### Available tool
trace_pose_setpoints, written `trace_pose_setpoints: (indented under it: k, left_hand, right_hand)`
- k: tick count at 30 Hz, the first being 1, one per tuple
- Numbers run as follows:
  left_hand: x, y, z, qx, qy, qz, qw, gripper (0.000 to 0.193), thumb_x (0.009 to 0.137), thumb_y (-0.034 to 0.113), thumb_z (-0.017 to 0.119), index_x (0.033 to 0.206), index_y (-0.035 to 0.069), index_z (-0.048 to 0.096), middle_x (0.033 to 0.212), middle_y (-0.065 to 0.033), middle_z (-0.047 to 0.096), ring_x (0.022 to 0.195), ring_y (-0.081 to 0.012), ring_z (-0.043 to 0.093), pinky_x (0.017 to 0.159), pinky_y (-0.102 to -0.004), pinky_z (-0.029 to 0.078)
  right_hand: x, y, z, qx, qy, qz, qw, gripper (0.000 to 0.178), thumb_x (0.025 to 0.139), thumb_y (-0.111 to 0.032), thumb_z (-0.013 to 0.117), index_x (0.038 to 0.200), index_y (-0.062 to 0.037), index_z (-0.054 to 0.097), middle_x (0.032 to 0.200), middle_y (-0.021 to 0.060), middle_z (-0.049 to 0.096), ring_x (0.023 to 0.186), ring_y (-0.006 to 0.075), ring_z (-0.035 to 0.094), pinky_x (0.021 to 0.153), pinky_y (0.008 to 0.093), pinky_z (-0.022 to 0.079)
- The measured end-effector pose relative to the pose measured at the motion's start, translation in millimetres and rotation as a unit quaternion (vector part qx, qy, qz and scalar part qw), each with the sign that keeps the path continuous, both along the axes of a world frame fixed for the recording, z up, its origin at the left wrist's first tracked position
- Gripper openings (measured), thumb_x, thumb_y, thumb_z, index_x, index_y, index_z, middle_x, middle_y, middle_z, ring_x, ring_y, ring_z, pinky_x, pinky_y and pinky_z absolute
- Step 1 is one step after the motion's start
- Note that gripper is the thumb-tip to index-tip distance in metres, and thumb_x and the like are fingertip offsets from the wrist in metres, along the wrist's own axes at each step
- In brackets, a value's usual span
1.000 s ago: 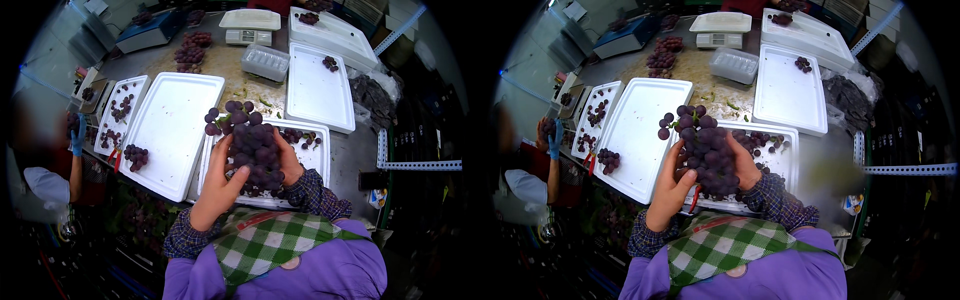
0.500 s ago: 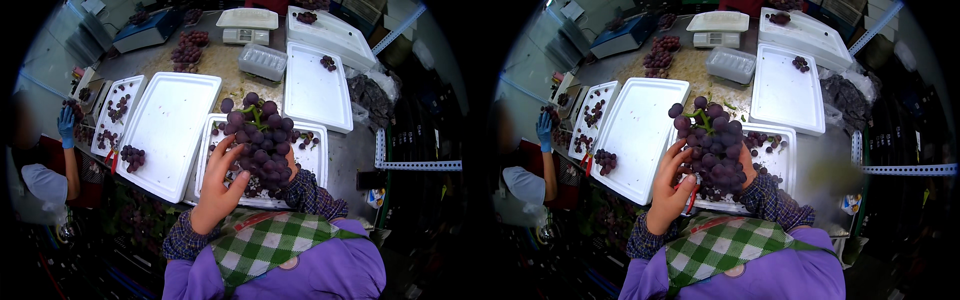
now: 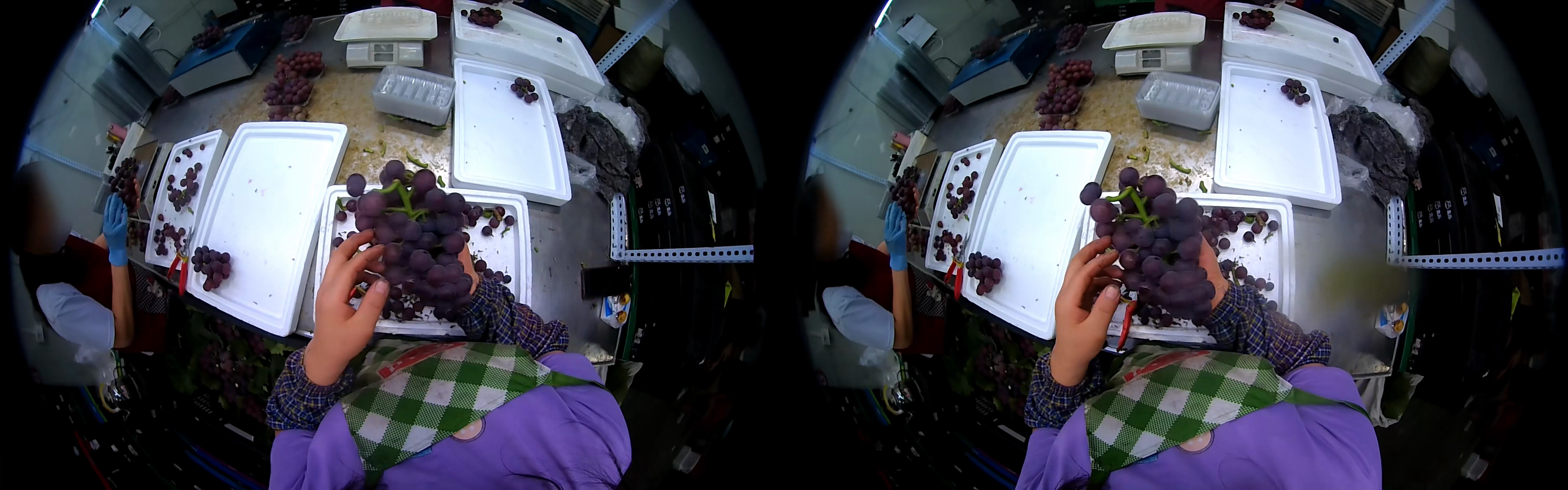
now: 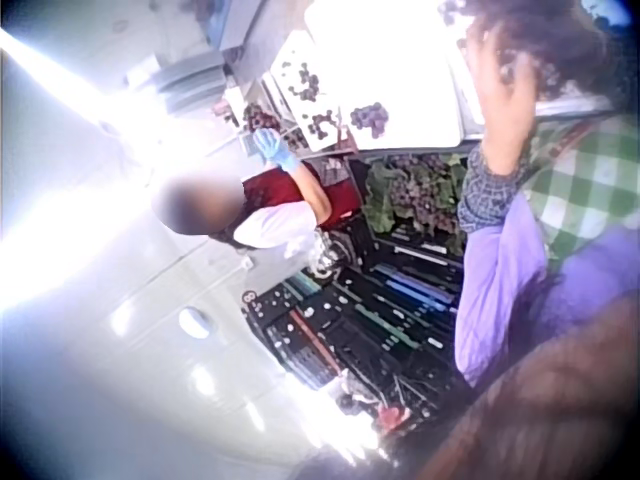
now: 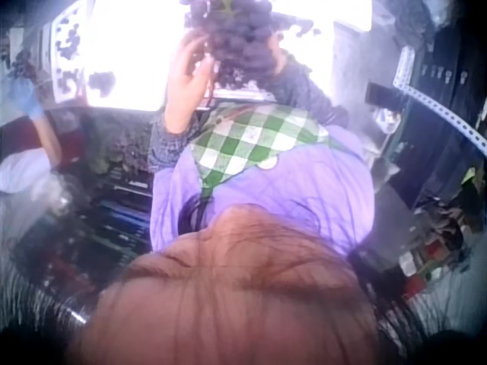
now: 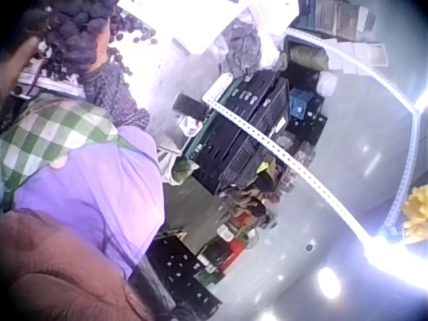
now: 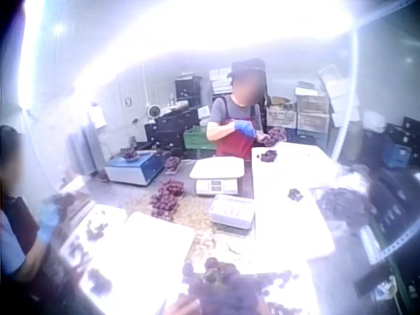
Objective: The person picks up bunches of grapes and uses shears to trim individual grapes or small stems from the bunch, placing the trimmed fruit and the cleaned bunch onto white trays.
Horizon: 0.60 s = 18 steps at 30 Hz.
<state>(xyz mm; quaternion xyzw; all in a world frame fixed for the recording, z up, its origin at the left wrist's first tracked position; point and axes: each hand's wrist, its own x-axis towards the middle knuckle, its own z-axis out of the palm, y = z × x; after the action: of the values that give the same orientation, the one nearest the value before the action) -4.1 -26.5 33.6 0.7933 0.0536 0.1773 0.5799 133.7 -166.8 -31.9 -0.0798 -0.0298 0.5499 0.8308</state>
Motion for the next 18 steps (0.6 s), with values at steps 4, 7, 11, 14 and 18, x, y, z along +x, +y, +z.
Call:
trace_pose_setpoints:
  k: [4, 7, 11, 14, 18]
  left_hand:
    - [-2, -5, 2, -0.059, -0.035, -0.025, 0.997, 0.036, 0.091, 0.003, 0.059, 0.126, -0.006, 0.059, 0.14, -0.019, 0.051, 0.104, -0.0212, 0.065, 0.087, -0.0331, 0.053]
    - [-4, -6, 1, -0.071, -0.064, -0.041, 0.995, 0.033, 0.091, 0.002, 0.058, 0.123, -0.007, 0.06, 0.137, -0.0194, 0.053, 0.1, -0.0216, 0.067, 0.088, -0.0333, 0.054]
    - [-8, -7, 4, -0.082, -0.081, -0.058, 0.992, 0.03, 0.092, 0.001, 0.056, 0.121, -0.007, 0.062, 0.133, -0.0202, 0.056, 0.098, -0.0219, 0.068, 0.088, -0.0329, 0.054]
    - [-9, -10, 8, -0.097, -0.083, -0.069, 0.989, 0.029, 0.093, 0.0, 0.055, 0.12, -0.008, 0.062, 0.133, -0.0209, 0.056, 0.098, -0.0218, 0.068, 0.088, -0.0327, 0.055]
    - [-10, -10, 10, -0.099, -0.074, -0.065, 0.99, 0.029, 0.093, -0.001, 0.055, 0.12, -0.008, 0.062, 0.133, -0.021, 0.056, 0.099, -0.0214, 0.068, 0.088, -0.0326, 0.055]
  right_hand:
    - [-4, 6, -19, 0.151, 0.078, 0.008, 0.985, 0.06, 0.104, -0.045, 0.041, 0.152, -0.0107, 0.033, 0.158, 0.0066, 0.034, 0.142, 0.0233, 0.039, 0.116, 0.0403, 0.035]
    - [-3, 9, -17, 0.218, 0.097, 0.032, 0.971, 0.061, 0.104, -0.046, 0.041, 0.153, -0.0117, 0.031, 0.159, 0.006, 0.032, 0.143, 0.0247, 0.037, 0.116, 0.0418, 0.035]
    - [-5, 10, 0, 0.262, 0.078, 0.031, 0.961, 0.062, 0.104, -0.047, 0.04, 0.154, -0.013, 0.029, 0.16, 0.0051, 0.03, 0.144, 0.0266, 0.035, 0.115, 0.0438, 0.035]
    - [-8, 12, 10, 0.299, 0.058, 0.013, 0.952, 0.063, 0.104, -0.048, 0.04, 0.155, -0.0139, 0.026, 0.161, 0.0045, 0.028, 0.144, 0.028, 0.034, 0.115, 0.0453, 0.035]
    - [-11, 16, 19, 0.336, 0.075, 0.028, 0.939, 0.065, 0.103, -0.05, 0.041, 0.156, -0.0149, 0.024, 0.161, 0.0049, 0.027, 0.145, 0.0311, 0.033, 0.113, 0.0483, 0.036]
